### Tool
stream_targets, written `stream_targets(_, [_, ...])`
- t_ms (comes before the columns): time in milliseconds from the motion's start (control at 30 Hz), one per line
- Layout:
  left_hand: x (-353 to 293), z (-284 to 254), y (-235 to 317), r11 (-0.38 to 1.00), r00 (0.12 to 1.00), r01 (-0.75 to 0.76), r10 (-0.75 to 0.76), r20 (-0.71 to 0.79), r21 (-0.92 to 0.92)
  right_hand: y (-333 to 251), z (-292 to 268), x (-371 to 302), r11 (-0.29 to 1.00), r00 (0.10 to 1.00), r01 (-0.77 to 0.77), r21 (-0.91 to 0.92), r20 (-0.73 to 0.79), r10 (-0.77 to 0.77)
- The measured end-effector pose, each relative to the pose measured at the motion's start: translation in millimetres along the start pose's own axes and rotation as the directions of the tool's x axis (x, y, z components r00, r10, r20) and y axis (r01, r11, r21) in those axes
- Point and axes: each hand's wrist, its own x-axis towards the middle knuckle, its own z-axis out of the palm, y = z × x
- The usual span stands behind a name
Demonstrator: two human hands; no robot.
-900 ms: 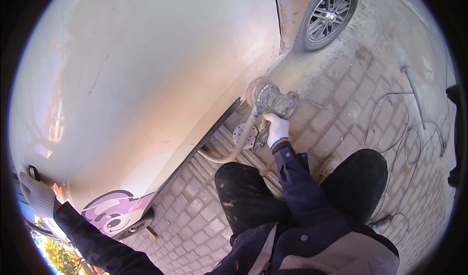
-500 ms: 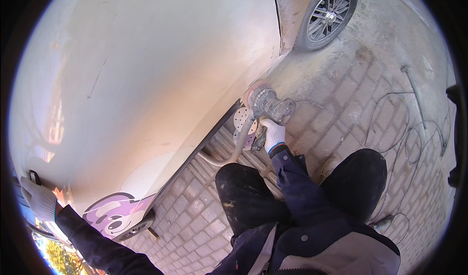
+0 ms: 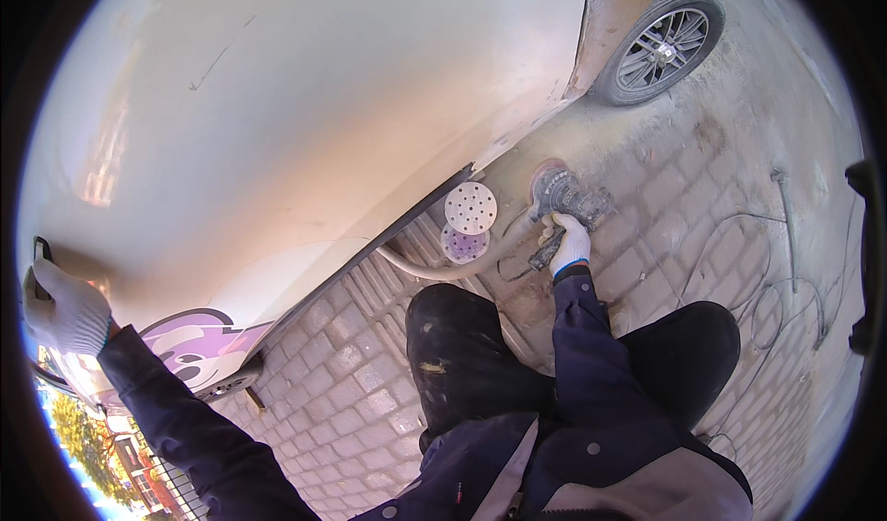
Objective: The person uses an orbital sander to sand the lower edge of a white car door. They briefly stop to inspect the sanding pad, then resume sanding the same area.
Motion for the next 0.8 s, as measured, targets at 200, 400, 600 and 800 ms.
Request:
stream_targets(200, [-234.4,-42.2,187.5,0.829,0.621,0.215,0.292,0.728,-0.516,-10.5,-23.1,-8.0,0.97,0.998,0.049,-0.237,-0.014,-0.054])
stream_targets(400, [-438.0,-50.3,303.7,0.787,-0.392,0.588,0.478,0.786,-0.186,-23.5,-35.6,-25.1,0.932,0.997,0.073,-0.354,0.005,-0.077])
stream_targets(600, [-528.5,-32.7,353.3,0.879,-0.395,0.475,0.26,0.881,-0.046,-45.3,-57.2,-49.6,0.883,0.998,0.031,-0.468,-0.033,-0.052])
stream_targets(800, [-564.5,-7.2,405.5,0.955,-0.48,0.289,0.083,0.873,0.068,-56.2,-74.2,-61.7,0.72,0.99,0.13,-0.682,0.048,-0.133])
